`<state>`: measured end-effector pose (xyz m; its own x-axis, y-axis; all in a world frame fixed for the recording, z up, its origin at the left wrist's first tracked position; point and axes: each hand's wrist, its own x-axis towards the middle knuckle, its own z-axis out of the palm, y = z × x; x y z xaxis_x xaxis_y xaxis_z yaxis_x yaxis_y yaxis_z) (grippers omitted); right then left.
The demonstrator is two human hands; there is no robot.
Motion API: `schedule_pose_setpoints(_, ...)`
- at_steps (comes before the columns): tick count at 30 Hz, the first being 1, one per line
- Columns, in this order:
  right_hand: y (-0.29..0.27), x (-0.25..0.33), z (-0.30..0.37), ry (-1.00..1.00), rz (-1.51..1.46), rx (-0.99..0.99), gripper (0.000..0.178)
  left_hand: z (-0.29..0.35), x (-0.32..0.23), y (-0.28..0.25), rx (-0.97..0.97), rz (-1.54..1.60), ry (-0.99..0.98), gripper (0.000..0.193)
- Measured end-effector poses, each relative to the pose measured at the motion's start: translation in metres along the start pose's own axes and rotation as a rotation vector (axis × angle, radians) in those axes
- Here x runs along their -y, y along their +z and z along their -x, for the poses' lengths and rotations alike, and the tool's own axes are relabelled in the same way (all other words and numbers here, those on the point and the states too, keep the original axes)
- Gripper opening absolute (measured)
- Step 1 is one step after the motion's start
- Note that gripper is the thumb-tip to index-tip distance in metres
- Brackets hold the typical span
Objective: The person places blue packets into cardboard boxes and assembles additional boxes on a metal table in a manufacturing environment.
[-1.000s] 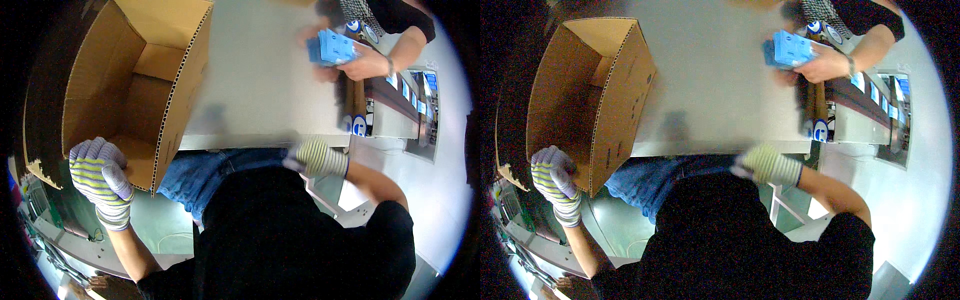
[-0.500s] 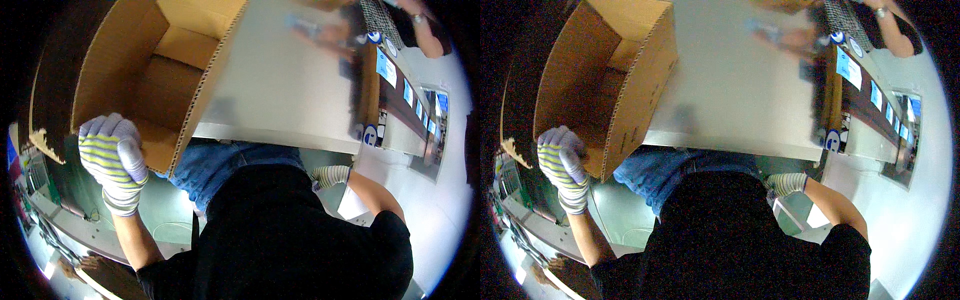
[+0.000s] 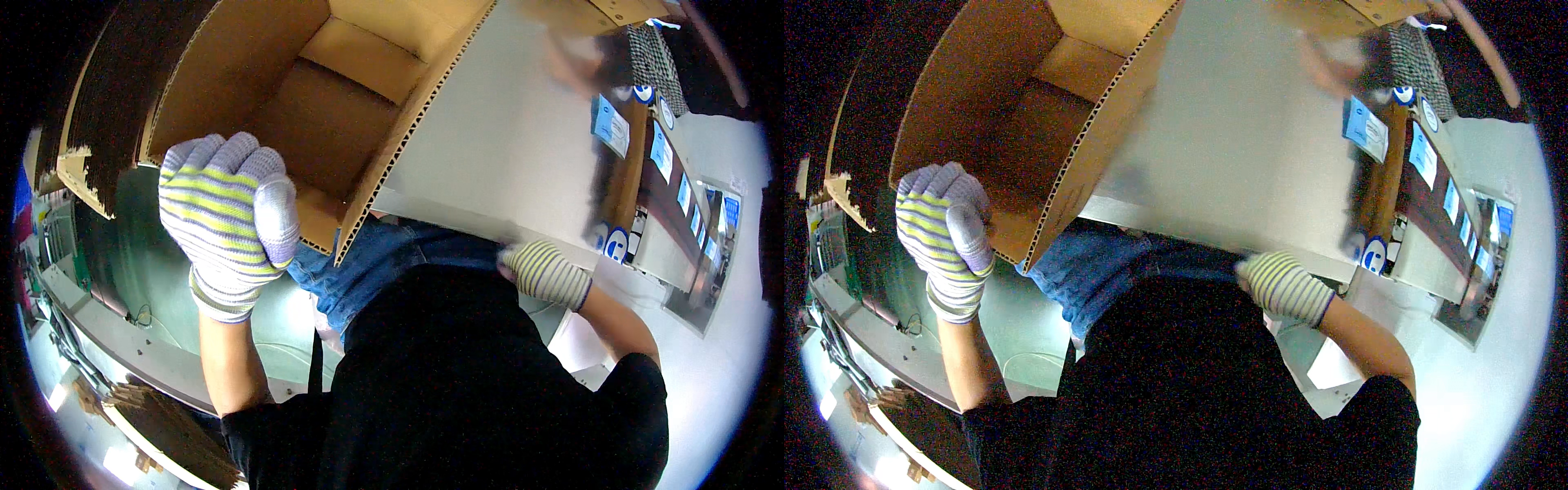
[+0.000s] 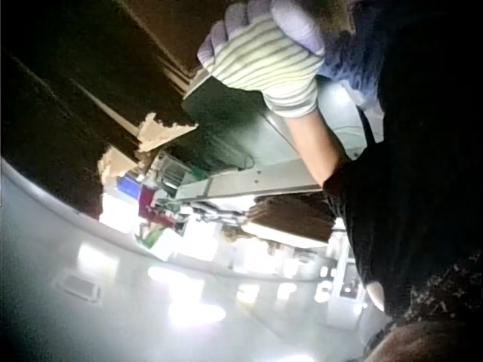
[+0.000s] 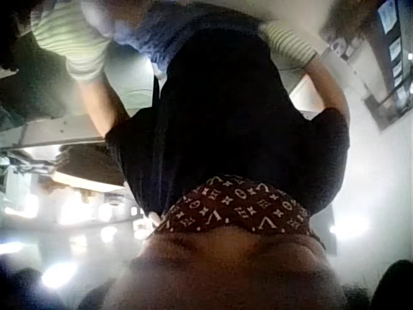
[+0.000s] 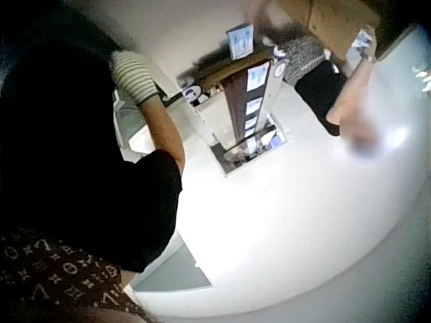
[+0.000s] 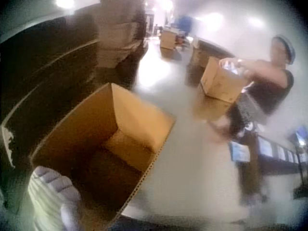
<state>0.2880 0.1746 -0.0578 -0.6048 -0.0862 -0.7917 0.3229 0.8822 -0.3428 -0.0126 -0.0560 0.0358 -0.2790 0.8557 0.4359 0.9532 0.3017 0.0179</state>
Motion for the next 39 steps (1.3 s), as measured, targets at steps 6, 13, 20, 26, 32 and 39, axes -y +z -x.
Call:
schedule_pose_setpoints(6,-0.042,0.073,-0.054,-0.570,-0.241,-0.226,0.027,0.000,0.004,0.006,-0.117,0.037,0.034,0.027)
schedule_pose_setpoints(13,-0.033,0.095,-0.092,-0.596,-0.086,-0.223,0.022,0.002,0.001,-0.001,0.020,0.048,-0.084,0.031)
schedule_pose_setpoints(20,-0.086,0.113,-0.117,-0.404,0.061,-0.940,0.018,0.000,0.006,0.002,-0.044,-0.010,-0.010,0.030)
schedule_pose_setpoints(26,-0.090,0.116,-0.101,-0.411,0.178,-0.264,0.031,-0.002,0.007,0.003,-0.042,-0.046,-0.066,0.023)
schedule_pose_setpoints(32,-0.046,0.116,-0.092,-0.864,-0.033,0.118,0.032,-0.006,0.004,0.002,-0.039,-0.126,-0.023,0.013)
schedule_pose_setpoints(39,-0.046,0.122,-0.133,-0.732,-0.184,-0.238,0.026,-0.005,0.007,0.003,-0.042,-0.074,-0.023,0.012)
